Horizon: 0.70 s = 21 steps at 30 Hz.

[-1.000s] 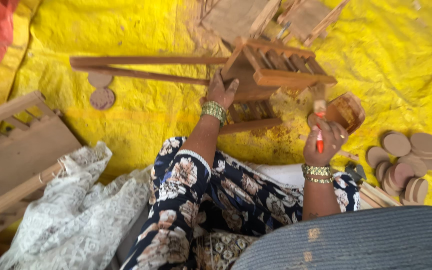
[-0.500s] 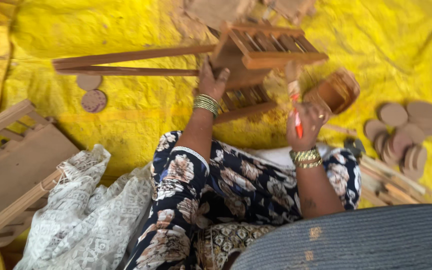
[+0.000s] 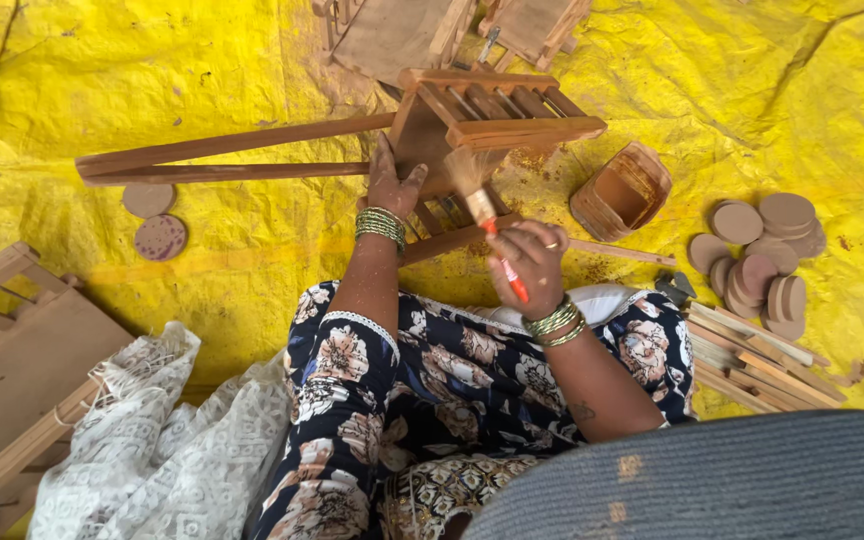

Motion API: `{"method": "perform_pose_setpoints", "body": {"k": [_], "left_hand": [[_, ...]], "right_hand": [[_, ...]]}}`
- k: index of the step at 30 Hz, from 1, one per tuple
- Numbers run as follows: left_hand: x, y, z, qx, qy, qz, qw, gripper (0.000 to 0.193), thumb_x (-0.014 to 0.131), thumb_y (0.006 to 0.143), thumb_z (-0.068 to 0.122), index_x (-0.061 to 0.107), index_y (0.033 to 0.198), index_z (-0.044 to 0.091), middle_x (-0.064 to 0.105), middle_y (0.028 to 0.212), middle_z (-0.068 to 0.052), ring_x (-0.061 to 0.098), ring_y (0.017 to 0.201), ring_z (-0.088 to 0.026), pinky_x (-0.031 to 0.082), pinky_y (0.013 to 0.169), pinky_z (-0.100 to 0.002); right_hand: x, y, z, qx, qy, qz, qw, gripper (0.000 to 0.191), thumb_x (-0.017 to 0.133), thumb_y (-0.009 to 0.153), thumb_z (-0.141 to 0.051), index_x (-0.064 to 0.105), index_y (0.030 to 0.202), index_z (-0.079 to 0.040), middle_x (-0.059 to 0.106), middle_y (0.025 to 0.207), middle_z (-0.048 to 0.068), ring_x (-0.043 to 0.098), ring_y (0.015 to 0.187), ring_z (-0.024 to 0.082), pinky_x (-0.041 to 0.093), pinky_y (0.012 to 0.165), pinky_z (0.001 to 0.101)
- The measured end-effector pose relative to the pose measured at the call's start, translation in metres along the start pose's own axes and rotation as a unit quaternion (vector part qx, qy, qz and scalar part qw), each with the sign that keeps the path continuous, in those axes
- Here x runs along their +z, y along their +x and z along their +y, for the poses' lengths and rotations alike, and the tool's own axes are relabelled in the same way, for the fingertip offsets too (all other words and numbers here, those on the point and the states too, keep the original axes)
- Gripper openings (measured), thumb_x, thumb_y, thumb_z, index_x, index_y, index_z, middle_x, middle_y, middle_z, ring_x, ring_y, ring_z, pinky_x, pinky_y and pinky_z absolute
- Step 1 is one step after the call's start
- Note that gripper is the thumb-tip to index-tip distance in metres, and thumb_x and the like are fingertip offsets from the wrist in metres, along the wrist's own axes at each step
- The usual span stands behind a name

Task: The person sits on the floor holding a small wooden chair steady with one hand while brushing a liquid finish over its slats and frame with a paintbrush, dipping the brush into a container and working over different parts of the chair.

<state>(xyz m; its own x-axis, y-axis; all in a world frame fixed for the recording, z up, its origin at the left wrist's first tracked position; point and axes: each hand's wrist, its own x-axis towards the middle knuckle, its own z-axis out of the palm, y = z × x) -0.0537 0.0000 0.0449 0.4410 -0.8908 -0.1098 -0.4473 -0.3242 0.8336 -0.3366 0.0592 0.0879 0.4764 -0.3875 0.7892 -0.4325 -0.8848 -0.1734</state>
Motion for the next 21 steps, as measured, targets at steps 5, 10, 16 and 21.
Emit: {"method": "perform_pose_setpoints", "body": {"k": [5,10,16,21], "left_hand": [[-0.001,0.0,0.006,0.055,-0.013,0.017,0.998,0.106,0.074,0.09,0.037,0.001,0.162,0.009,0.014,0.168,-0.021,0.021,0.155,-0.034,0.023,0.125,-0.038],[-0.003,-0.002,0.011,0.065,-0.005,0.015,0.998,0.109,0.078,0.089,0.034,0.0,0.161,0.008,0.012,0.167,-0.023,0.02,0.154,-0.036,0.023,0.123,-0.039],[-0.005,-0.005,0.015,0.079,-0.034,0.023,0.996,0.111,0.079,0.087,0.031,0.001,0.162,0.007,0.014,0.167,-0.026,0.021,0.154,-0.039,0.025,0.124,-0.039],[-0.005,-0.003,0.01,0.118,-0.021,0.039,0.992,0.114,0.082,0.086,0.032,0.001,0.161,0.004,0.011,0.166,-0.029,0.021,0.154,-0.041,0.027,0.124,-0.039]], "right_hand": [[-0.01,-0.014,0.044,0.151,-0.111,-0.006,0.982,0.027,0.064,0.098,-0.023,0.071,0.121,-0.011,0.071,0.111,0.011,0.058,0.114,0.028,0.032,0.104,0.0502],[-0.023,-0.033,0.062,0.191,-0.133,0.05,0.971,0.028,0.063,0.104,-0.024,0.07,0.125,-0.008,0.068,0.115,0.016,0.057,0.118,0.033,0.033,0.106,0.0499],[-0.029,0.0,0.021,0.119,-0.027,0.02,0.992,0.026,0.063,0.101,-0.027,0.071,0.121,-0.012,0.072,0.105,0.008,0.06,0.11,0.025,0.033,0.101,0.0447],[-0.041,0.046,-0.024,0.022,0.014,0.026,0.999,0.028,0.065,0.098,-0.027,0.07,0.122,-0.012,0.073,0.111,0.006,0.061,0.112,0.023,0.031,0.101,0.0437]]}}
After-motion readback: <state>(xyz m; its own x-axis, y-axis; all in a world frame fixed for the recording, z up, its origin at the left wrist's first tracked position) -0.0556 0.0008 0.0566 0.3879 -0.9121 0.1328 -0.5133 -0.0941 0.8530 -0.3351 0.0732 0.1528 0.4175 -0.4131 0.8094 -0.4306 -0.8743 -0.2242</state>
